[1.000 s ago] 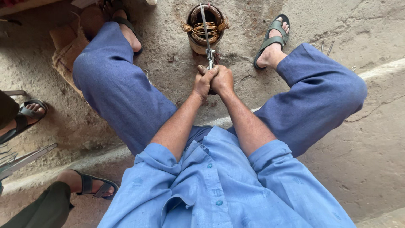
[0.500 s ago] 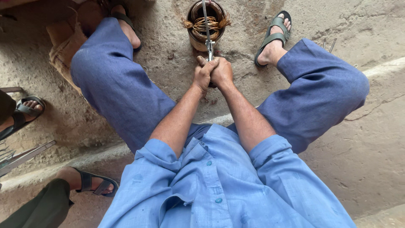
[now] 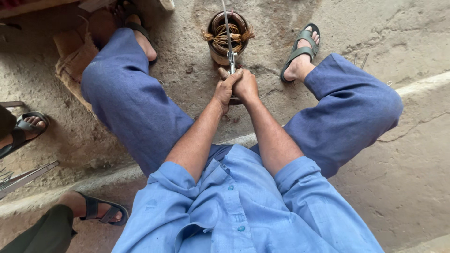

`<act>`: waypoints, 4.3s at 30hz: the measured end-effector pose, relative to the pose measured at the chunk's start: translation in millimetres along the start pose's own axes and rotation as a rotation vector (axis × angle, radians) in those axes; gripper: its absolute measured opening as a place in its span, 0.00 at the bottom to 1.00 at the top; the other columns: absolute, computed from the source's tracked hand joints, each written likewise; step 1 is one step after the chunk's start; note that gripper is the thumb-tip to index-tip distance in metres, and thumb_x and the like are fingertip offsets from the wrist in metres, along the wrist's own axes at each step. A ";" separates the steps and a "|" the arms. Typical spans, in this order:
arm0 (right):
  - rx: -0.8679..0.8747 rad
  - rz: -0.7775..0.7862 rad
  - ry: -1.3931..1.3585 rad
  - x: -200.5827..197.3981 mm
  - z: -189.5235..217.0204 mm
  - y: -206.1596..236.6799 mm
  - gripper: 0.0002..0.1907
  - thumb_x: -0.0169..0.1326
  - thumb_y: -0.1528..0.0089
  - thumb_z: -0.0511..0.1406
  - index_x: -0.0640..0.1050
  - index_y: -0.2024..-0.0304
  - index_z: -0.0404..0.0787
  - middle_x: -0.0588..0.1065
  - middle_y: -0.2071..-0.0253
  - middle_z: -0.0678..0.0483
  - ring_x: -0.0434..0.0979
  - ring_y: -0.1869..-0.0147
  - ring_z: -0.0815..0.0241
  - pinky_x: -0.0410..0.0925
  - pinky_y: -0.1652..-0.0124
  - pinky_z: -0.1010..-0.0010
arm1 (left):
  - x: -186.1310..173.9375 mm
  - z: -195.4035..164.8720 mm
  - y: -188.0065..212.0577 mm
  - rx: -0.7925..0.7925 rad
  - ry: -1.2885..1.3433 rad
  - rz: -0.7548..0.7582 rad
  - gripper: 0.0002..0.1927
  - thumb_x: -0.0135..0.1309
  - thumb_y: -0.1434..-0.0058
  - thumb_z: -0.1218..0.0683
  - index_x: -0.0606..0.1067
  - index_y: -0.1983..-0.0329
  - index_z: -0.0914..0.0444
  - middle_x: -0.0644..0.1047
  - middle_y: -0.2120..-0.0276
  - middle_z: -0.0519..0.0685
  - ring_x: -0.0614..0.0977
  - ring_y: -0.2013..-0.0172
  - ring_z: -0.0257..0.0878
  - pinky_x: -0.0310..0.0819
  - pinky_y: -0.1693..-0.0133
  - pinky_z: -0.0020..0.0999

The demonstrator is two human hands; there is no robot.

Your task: The person sits on the ground and uses large shears to cut a coiled copper wire held in a cylindrical container. They repeatedly pull out sections of wire, cut them, and place the cut pieces back into the container.

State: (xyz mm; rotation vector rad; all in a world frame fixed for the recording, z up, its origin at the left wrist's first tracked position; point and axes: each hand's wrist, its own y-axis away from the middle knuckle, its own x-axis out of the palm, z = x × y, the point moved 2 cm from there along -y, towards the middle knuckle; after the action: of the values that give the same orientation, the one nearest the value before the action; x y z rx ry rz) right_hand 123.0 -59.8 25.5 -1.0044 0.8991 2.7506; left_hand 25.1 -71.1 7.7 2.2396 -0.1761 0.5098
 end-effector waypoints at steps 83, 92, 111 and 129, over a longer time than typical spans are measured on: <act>-0.021 0.103 -0.237 12.6 -17.9 -18.8 0.31 0.59 0.42 0.62 0.78 0.75 0.43 0.77 0.77 0.56 0.78 0.75 0.64 0.70 0.76 0.67 | 8.5 7.9 -19.1 0.030 -0.124 -0.164 0.29 0.61 0.47 0.36 0.80 0.55 0.62 0.81 0.58 0.53 0.83 0.52 0.47 0.79 0.51 0.48; -0.199 0.019 -0.197 8.9 -22.2 6.2 0.26 0.60 0.39 0.55 0.82 0.68 0.38 0.79 0.75 0.55 0.75 0.72 0.66 0.69 0.71 0.66 | 6.8 10.6 9.6 0.131 -0.274 -0.289 0.27 0.61 0.49 0.37 0.81 0.56 0.60 0.84 0.60 0.53 0.86 0.58 0.43 0.80 0.57 0.39; -0.175 0.036 -0.323 13.3 -11.9 10.1 0.21 0.60 0.35 0.49 0.81 0.69 0.37 0.78 0.76 0.57 0.73 0.74 0.68 0.65 0.76 0.69 | -10.2 40.1 -18.9 0.124 -0.325 -0.264 0.39 0.52 0.49 0.22 0.76 0.54 0.58 0.80 0.61 0.50 0.85 0.60 0.42 0.82 0.62 0.41; -0.170 -0.201 -0.702 -47.5 -29.0 -9.6 0.13 0.66 0.37 0.38 0.77 0.67 0.38 0.71 0.79 0.60 0.68 0.79 0.70 0.62 0.81 0.76 | -31.2 -88.2 -76.3 0.611 -1.631 -0.446 0.42 0.68 0.46 0.45 0.63 0.29 0.50 0.68 0.41 0.60 0.68 0.40 0.57 0.68 0.45 0.58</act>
State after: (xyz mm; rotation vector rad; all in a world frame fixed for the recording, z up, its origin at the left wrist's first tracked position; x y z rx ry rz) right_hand 179.0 -62.1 31.9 -0.0817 0.4270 2.7081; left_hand -7.9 44.2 -6.4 2.5595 -0.3317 -1.7684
